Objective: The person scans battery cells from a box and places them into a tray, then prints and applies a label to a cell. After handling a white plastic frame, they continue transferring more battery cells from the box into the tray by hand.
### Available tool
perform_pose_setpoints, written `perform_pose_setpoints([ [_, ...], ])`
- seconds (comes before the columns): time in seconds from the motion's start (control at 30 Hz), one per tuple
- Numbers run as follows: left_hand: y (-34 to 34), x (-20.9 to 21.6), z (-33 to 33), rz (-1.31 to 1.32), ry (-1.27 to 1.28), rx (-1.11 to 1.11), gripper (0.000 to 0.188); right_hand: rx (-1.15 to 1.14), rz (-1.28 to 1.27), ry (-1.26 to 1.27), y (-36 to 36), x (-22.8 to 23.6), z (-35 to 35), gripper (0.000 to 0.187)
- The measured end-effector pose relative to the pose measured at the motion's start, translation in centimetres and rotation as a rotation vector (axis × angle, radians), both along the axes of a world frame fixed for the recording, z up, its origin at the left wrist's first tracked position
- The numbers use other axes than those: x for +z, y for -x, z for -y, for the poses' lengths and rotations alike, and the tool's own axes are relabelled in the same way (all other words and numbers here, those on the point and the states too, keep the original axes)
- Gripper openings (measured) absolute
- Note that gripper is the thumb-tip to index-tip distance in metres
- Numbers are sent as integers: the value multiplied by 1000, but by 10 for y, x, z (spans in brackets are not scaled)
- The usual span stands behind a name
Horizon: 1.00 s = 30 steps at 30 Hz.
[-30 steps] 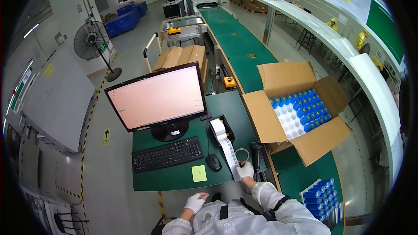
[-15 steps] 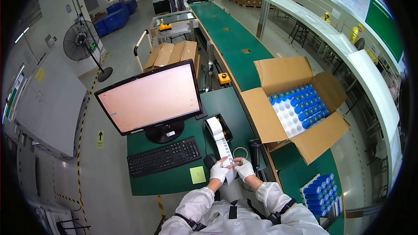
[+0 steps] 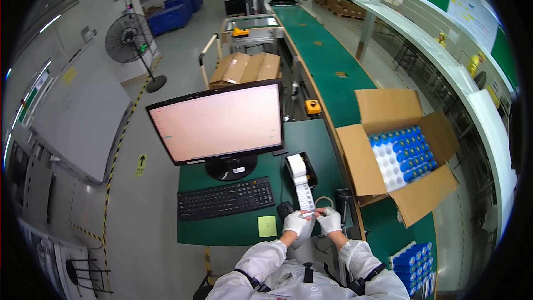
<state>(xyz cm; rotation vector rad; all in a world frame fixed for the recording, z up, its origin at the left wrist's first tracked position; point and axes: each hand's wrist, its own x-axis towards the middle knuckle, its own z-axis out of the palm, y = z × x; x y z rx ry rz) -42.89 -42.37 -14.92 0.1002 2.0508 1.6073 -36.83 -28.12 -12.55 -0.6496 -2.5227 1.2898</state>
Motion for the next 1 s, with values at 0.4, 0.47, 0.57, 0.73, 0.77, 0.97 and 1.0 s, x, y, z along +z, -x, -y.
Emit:
perform_pose_setpoints([
  [0.4,6,8,4,-78,145,-75,34,69,-124,-189,-6,27,8,13],
  [0.47,8,10,10,-49,150,-84,37,81,-127,-228,-11,34,12,13],
  [0.57,13,19,21,-95,303,-275,59,111,-281,-453,-22,46,10,14],
  [0.73,-8,55,53,-306,587,-410,70,116,-195,-451,-48,68,12,15],
  [0.77,-13,64,59,-348,630,-422,66,161,-136,-476,-51,75,14,15],
  [0.97,-41,89,53,-570,125,-266,24,314,-127,-540,-55,113,34,16],
  [1.0,-43,85,50,-514,97,-275,23,315,-123,-547,-56,115,36,16],
])
